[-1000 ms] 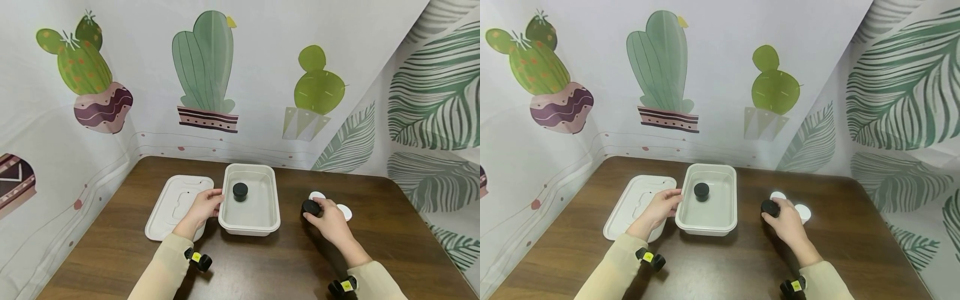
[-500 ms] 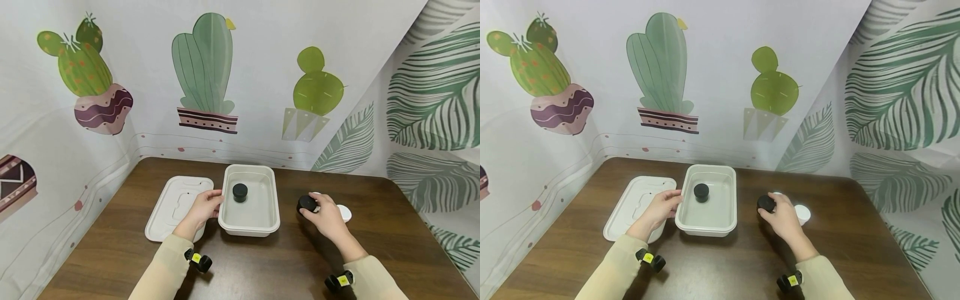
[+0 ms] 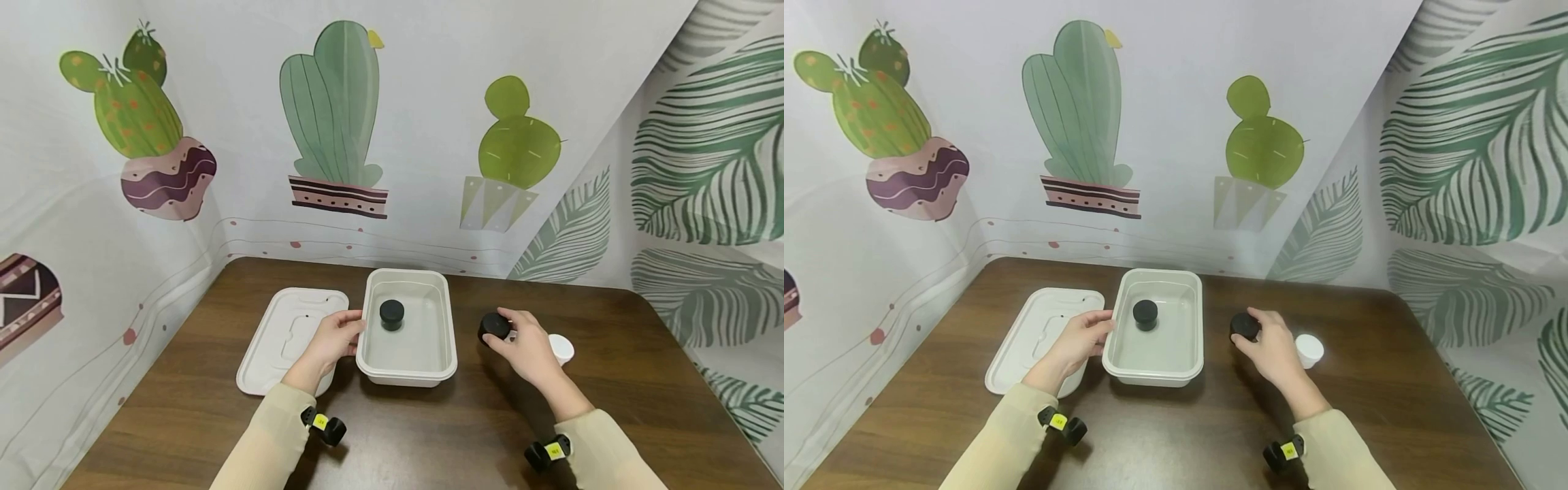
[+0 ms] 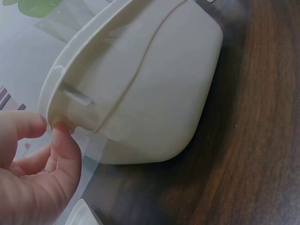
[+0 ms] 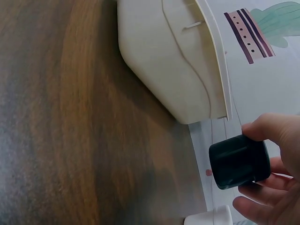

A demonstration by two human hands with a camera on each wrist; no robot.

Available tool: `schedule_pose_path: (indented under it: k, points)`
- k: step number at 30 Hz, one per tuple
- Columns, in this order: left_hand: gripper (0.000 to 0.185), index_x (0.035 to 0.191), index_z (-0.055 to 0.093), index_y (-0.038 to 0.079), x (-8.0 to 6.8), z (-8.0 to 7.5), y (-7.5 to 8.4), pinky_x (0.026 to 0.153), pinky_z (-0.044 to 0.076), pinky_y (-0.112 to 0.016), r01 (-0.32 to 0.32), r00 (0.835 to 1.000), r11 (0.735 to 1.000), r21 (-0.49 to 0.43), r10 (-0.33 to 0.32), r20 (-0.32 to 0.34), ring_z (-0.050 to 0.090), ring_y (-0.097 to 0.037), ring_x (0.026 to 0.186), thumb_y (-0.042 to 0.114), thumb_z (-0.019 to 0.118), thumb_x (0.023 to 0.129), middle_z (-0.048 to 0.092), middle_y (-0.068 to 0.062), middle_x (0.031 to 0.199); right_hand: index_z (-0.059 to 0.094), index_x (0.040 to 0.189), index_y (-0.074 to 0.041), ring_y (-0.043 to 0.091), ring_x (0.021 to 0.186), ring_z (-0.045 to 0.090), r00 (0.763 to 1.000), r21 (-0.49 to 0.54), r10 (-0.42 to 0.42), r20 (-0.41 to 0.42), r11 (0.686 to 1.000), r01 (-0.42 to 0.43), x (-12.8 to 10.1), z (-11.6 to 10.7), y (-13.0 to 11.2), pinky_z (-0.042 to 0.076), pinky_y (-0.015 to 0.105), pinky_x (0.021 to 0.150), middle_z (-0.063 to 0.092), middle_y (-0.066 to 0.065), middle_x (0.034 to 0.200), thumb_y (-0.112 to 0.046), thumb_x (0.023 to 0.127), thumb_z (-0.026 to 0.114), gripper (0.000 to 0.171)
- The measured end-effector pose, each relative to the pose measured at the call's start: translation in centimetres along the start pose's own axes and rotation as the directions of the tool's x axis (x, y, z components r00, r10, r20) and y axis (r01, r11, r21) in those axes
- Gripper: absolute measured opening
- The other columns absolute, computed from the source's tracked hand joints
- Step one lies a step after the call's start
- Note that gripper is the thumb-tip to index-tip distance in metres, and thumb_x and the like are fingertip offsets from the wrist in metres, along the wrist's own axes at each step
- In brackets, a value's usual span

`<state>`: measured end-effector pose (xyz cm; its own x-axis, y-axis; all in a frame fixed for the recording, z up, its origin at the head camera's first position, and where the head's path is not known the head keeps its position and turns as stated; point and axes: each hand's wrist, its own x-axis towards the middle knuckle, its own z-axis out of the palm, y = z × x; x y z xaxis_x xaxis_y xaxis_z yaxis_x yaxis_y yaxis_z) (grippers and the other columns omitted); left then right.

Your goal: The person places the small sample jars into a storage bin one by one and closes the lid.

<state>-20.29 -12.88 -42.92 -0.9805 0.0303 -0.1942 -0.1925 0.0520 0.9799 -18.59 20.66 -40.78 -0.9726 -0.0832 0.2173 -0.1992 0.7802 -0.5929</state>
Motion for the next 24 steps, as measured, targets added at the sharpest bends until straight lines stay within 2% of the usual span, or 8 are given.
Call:
schedule_pose_path:
  k: [10, 16, 24]
  points:
    - [0.038, 0.127, 0.053, -0.005, -0.1, 0.0, 0.2, 0.056, 0.052, -0.023, -0.004, 1.0, 1.0, -0.019, 0.004, 0.018, 0.062, -0.014, 0.068, 0.009, 0.056, 0.092, 0.065, -0.018, 0.097, 0.05, 0.13, 0.006, 0.036, 0.102, 0.059, 0.999, 0.031, -0.036, -0.014, 0.999, 0.037, 1.0, 0.4, -0.7, 0.054, 0.043, 0.078, 0.052, 0.025, 0.123, -0.022, 0.081, 0.071, 0.06]
    - [0.038, 0.127, 0.053, -0.006, -0.1, 0.0, 0.2, 0.056, 0.052, -0.023, 0.007, 1.0, 1.0, -0.016, -0.007, 0.009, 0.062, -0.014, 0.067, 0.009, 0.056, 0.092, 0.064, -0.021, 0.099, 0.05, 0.131, 0.004, 0.034, 0.103, 0.06, 0.999, 0.047, -0.045, 0.001, 0.998, 0.045, 1.3, 0.6, -1.0, 0.054, 0.043, 0.079, 0.052, 0.023, 0.124, -0.023, 0.082, 0.071, 0.061]
    - [0.039, 0.127, 0.052, -0.006, 0.0, 0.0, 0.2, 0.057, 0.052, -0.023, 0.003, 1.0, 1.0, -0.013, -0.003, 0.017, 0.062, -0.013, 0.067, 0.009, 0.055, 0.092, 0.064, -0.021, 0.1, 0.051, 0.131, 0.003, 0.028, 0.093, 0.062, 0.998, 0.055, -0.06, 0.008, 0.997, 0.059, 1.9, 0.8, -1.6, 0.052, 0.04, 0.079, 0.054, 0.02, 0.121, -0.024, 0.082, 0.071, 0.059]
